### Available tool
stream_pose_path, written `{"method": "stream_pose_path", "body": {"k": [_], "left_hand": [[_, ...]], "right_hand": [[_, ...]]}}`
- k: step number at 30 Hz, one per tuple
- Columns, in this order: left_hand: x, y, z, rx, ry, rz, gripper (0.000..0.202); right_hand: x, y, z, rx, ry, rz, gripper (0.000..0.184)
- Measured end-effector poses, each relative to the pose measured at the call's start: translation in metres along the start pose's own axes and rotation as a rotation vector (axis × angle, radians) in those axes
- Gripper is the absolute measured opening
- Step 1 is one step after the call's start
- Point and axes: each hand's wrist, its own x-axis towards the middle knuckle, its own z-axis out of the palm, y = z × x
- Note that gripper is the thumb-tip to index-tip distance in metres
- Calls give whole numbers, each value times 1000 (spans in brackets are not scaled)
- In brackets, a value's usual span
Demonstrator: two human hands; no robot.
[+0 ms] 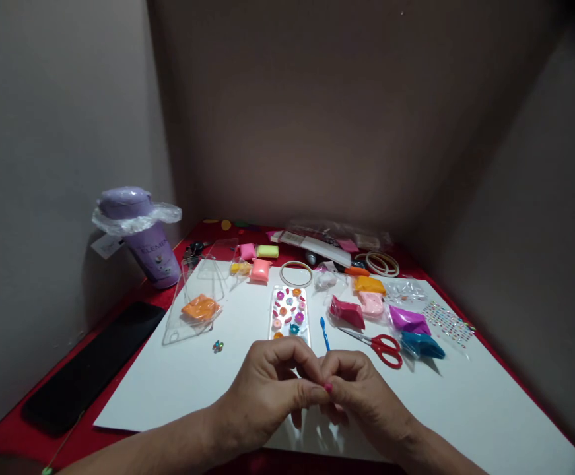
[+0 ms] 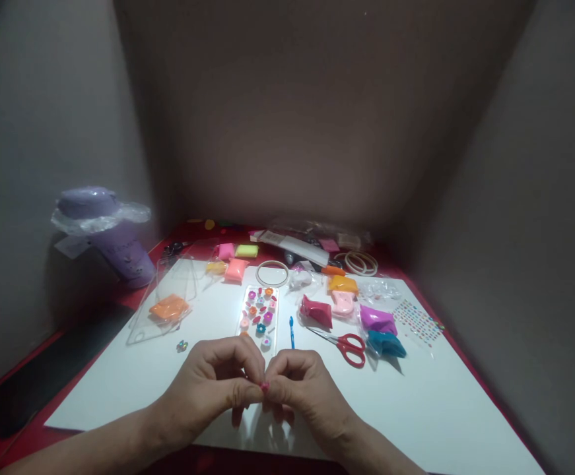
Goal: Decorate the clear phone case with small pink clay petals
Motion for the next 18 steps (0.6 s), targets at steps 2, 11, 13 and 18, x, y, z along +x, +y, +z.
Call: {"method": "stream_pose_path", "body": {"k": [2, 11, 13, 18], "left_hand": [[0, -1, 0, -7, -21, -26, 25], [-4, -4, -3, 262, 53, 220, 10], [-4, -3, -3, 198, 47, 156, 11], [-1, -1, -4, 55, 36, 47, 15]], "right_hand": [[0, 1, -1, 0, -2, 15, 42], [0, -1, 1, -12, 46, -23, 43], [0, -2, 1, 12, 44, -21, 43], [-2, -3, 2, 53, 11, -32, 41]]}}
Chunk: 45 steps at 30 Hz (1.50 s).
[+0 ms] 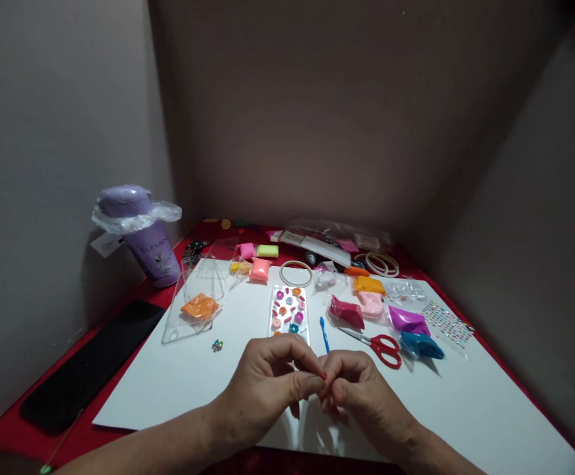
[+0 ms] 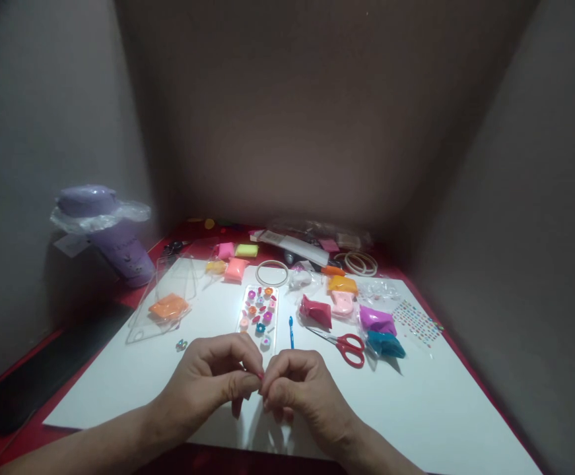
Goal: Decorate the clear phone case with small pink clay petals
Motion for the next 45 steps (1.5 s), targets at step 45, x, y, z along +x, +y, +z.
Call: {"method": "stream_pose_path", "body": {"k": [45], "left_hand": [[11, -3, -7, -443, -50, -210, 14]], "right_hand": [[2, -3, -6, -165, 170, -262, 44]]}}
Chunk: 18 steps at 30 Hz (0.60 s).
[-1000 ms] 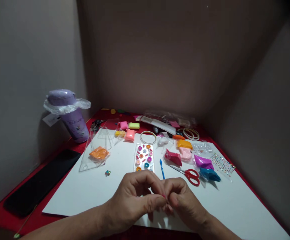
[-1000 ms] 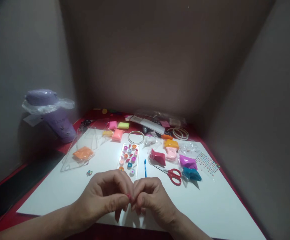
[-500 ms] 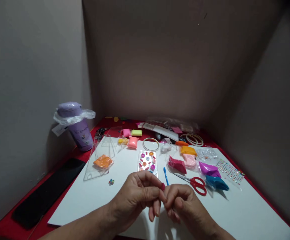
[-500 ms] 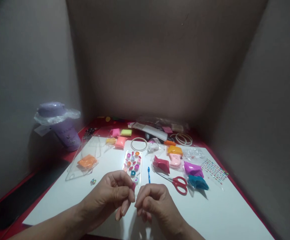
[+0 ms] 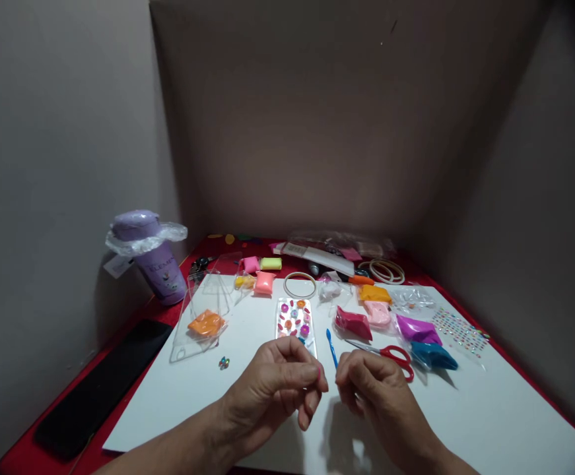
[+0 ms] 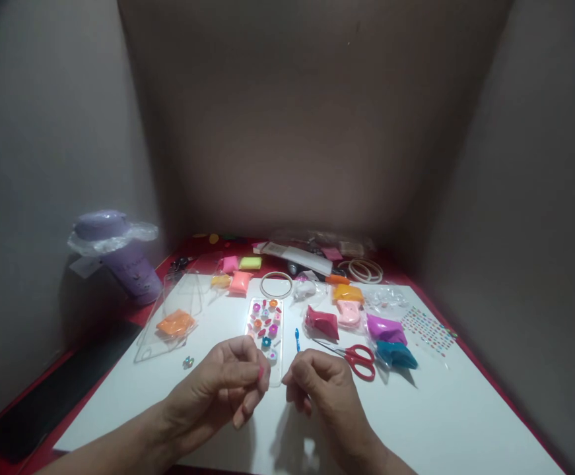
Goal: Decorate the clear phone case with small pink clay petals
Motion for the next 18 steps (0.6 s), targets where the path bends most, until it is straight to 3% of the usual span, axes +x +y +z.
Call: {"method": "stream_pose_path", "body": {"k": [9, 12, 18], "left_hand": [[5, -6, -6, 115, 39, 80, 22], [5, -6, -5, 126, 64, 49, 20], [5, -5, -4, 65, 28, -1, 19]], "right_hand": [[-13, -6, 7, -287, 24, -307, 8], [-14, -6, 8, -354, 21, -386, 9], [-12, -5, 6, -398, 38, -403, 9]]}}
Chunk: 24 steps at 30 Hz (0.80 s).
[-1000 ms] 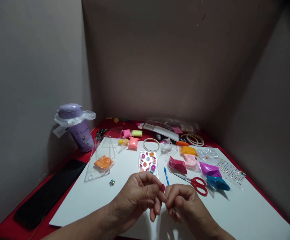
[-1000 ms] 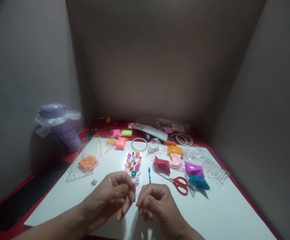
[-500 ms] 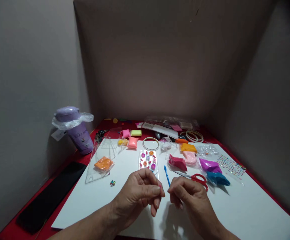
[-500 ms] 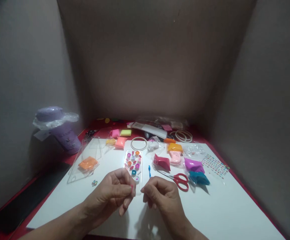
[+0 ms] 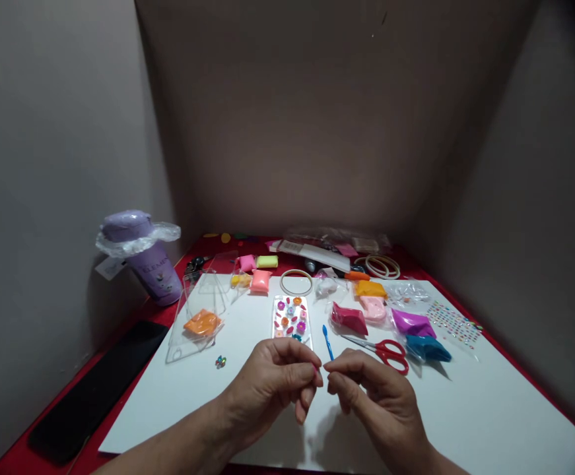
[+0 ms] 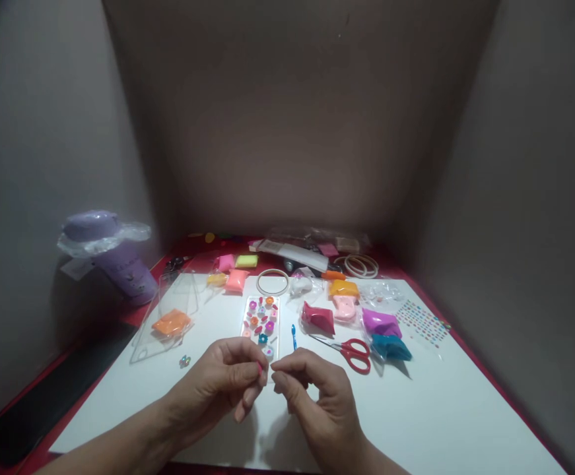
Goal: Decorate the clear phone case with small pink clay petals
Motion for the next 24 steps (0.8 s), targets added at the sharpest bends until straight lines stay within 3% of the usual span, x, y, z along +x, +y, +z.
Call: {"method": "stream_pose_path", "body": {"k": [10, 16, 24], "left_hand": [[0, -6, -1, 125, -3, -2, 30], [1, -11, -2, 189, 32, -3, 33], [-1, -9, -1, 187, 21, -2, 35]], "right_hand": [[-1, -9, 2, -186, -35, -171, 4], [-3, -8, 1, -280, -81, -256, 13], [-3, -7, 1, -311, -53, -245, 10]]}}
